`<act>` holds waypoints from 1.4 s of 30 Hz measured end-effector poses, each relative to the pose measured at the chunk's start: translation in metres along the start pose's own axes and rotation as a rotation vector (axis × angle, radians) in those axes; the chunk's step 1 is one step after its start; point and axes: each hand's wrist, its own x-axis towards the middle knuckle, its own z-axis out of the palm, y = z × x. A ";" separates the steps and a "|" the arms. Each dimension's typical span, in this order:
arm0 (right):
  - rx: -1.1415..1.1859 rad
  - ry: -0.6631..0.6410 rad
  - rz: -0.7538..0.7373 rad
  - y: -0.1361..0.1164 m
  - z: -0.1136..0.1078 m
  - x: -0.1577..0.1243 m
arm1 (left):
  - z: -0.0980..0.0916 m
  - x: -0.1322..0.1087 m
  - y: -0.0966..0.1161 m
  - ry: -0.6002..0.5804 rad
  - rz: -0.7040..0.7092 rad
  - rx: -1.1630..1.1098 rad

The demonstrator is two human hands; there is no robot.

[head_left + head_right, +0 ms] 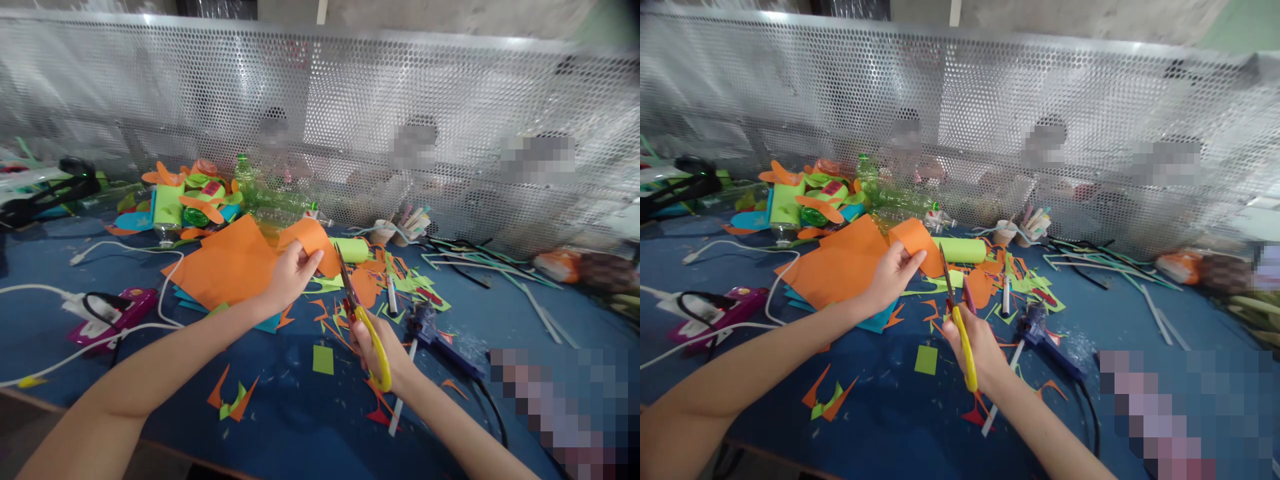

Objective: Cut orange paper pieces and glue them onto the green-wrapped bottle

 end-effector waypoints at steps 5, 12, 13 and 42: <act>0.072 -0.005 0.067 0.003 0.003 -0.001 | 0.001 0.000 -0.003 -0.003 0.004 -0.017; 0.146 0.095 0.147 0.004 0.004 0.005 | 0.001 0.004 -0.009 -0.149 -0.079 -0.157; 0.123 0.131 0.141 0.004 0.003 0.008 | 0.001 0.004 -0.010 -0.190 -0.092 -0.166; 0.317 0.297 0.020 0.011 0.013 0.022 | 0.000 0.003 -0.011 -0.627 -0.420 -0.120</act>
